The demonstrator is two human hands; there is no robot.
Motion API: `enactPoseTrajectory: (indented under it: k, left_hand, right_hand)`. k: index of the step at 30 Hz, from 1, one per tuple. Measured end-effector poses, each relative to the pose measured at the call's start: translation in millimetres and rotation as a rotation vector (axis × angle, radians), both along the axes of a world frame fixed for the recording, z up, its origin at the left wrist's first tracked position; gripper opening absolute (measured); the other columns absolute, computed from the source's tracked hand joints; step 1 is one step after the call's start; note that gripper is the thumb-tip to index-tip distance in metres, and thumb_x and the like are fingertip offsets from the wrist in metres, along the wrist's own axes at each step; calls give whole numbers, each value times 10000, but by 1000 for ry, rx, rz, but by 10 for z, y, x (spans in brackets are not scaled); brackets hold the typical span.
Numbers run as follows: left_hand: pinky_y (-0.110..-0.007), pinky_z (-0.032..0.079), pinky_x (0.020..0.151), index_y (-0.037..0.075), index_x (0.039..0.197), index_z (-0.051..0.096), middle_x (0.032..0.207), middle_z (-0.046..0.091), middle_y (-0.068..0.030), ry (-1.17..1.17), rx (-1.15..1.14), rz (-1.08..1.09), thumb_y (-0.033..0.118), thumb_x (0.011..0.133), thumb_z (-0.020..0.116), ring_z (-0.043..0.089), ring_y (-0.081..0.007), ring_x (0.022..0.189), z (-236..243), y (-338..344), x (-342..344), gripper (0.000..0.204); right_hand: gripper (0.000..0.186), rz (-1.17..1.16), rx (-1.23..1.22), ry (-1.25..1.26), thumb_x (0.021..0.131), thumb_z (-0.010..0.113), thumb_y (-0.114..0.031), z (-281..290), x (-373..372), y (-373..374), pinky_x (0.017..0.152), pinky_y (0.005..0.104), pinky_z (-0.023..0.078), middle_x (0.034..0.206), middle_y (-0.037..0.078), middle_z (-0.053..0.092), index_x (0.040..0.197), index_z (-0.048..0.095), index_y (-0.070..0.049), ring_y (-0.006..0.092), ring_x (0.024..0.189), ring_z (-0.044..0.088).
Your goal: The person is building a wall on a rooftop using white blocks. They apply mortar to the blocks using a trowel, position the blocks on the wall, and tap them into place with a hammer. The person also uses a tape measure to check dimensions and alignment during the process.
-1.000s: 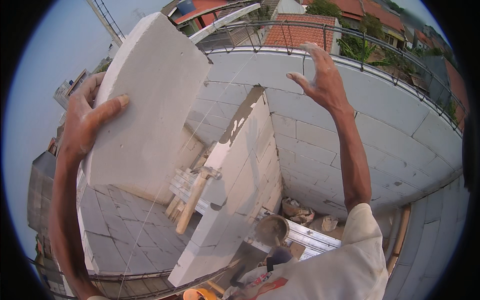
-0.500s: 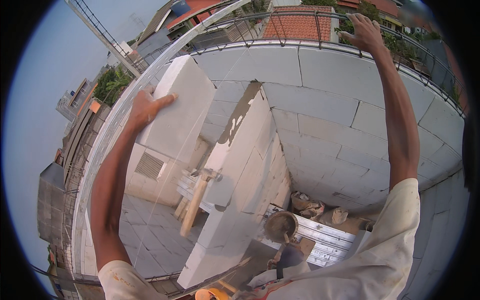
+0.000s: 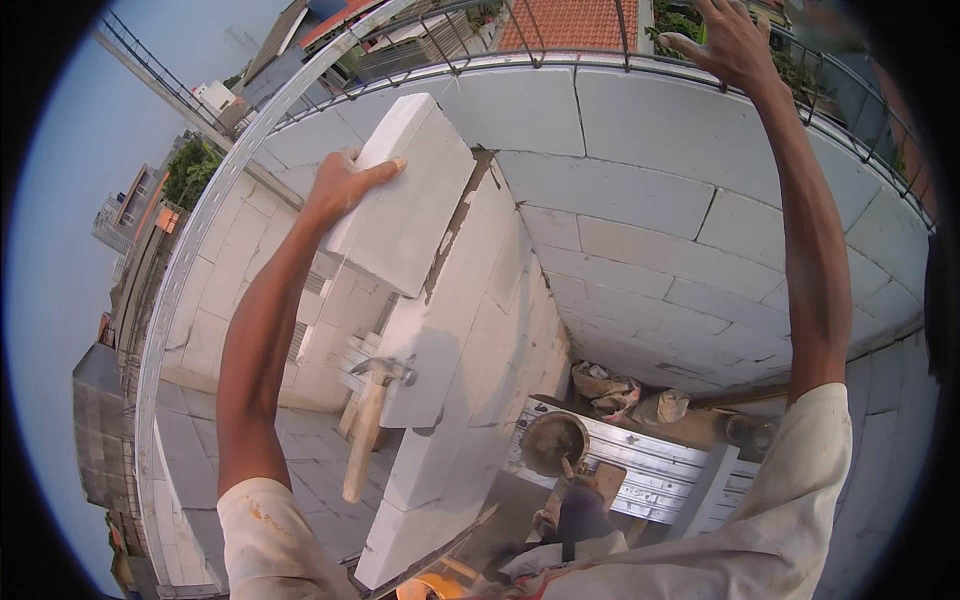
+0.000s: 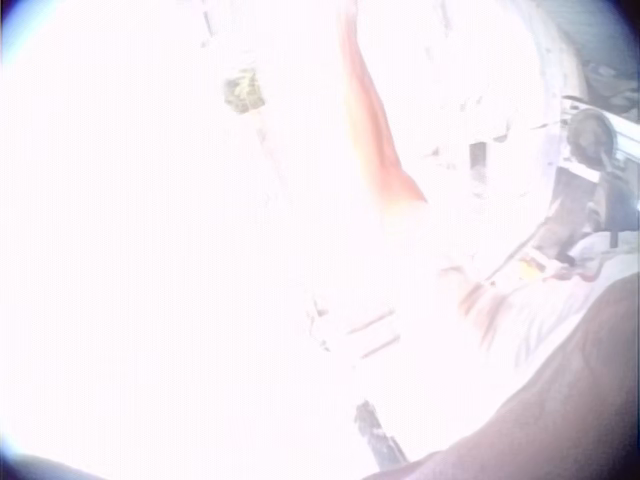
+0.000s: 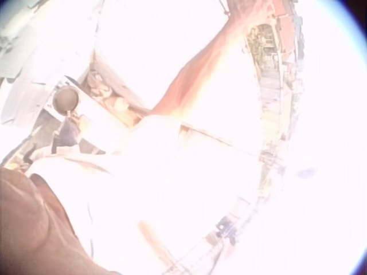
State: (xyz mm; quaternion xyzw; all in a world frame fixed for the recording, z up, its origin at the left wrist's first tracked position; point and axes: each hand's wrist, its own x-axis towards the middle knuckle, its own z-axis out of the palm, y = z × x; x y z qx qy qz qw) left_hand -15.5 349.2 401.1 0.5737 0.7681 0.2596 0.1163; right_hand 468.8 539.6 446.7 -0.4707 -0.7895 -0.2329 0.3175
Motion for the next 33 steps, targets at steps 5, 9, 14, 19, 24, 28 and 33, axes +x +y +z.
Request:
enactPoseTrajectory:
  k: [5, 9, 14, 19, 24, 28, 33]
  left_hand:
    - [-392, 603, 727, -134, 1137, 711, 928, 761, -249, -60, -2, 36, 523, 713, 898, 764, -297, 754, -167, 325, 47, 805]
    - [-402, 604, 755, -145, 1146, 700, 947, 759, -259, -41, 2, -5, 541, 697, 905, 767, -308, 784, -273, 504, -95, 845]
    - [-410, 603, 765, -152, 1156, 691, 965, 758, -266, 28, 32, -11, 553, 690, 910, 767, -322, 815, -307, 598, -158, 874]
    - [-408, 601, 773, -148, 1141, 702, 955, 762, -255, 1, 7, -45, 556, 685, 914, 770, -317, 829, -255, 683, -36, 865]
    - [-412, 600, 774, -146, 1109, 717, 953, 763, -263, 65, 33, -45, 604, 678, 897, 772, -329, 830, -322, 732, -137, 883]
    - [-425, 598, 784, -149, 1086, 722, 945, 761, -279, 134, -7, -26, 679, 663, 866, 772, -348, 838, -340, 692, -203, 941]
    - [-445, 597, 801, -156, 1080, 723, 938, 759, -289, 218, 28, -27, 743, 642, 837, 770, -371, 873, -374, 847, -143, 1006]
  right_hand:
    - [606, 96, -8, 48, 825, 732, -485, 27, -18, -59, 979, 564, 438, 1256, 175, 618, 1272, 621, -91, 346, 1183, 585]
    - [534, 153, -15, 78, 806, 754, -427, 19, -56, -58, 925, 536, 474, 1164, 188, 662, 1194, 667, -71, 349, 1102, 629]
    - [446, 201, -17, 111, 783, 781, -354, 19, -61, -42, 858, 502, 520, 1049, 205, 717, 1098, 724, -44, 352, 1002, 685]
    - [371, 243, -35, 166, 753, 811, -319, 38, -96, -102, 796, 494, 536, 896, 200, 733, 971, 748, -26, 370, 894, 704]
    - [422, 71, 71, 108, 752, 838, -334, -71, -78, 31, 828, 497, 535, 964, 211, 736, 1037, 753, -35, 374, 951, 704]
    - [484, 157, 201, 76, 755, 852, -359, -219, -98, 190, 858, 498, 535, 1044, 216, 741, 1099, 750, -34, 369, 1006, 703]
    - [939, -286, 186, -214, 871, 670, -766, -377, 316, 741, 1144, 714, 349, 1569, 153, 527, 1558, 489, -152, 370, 1459, 479]
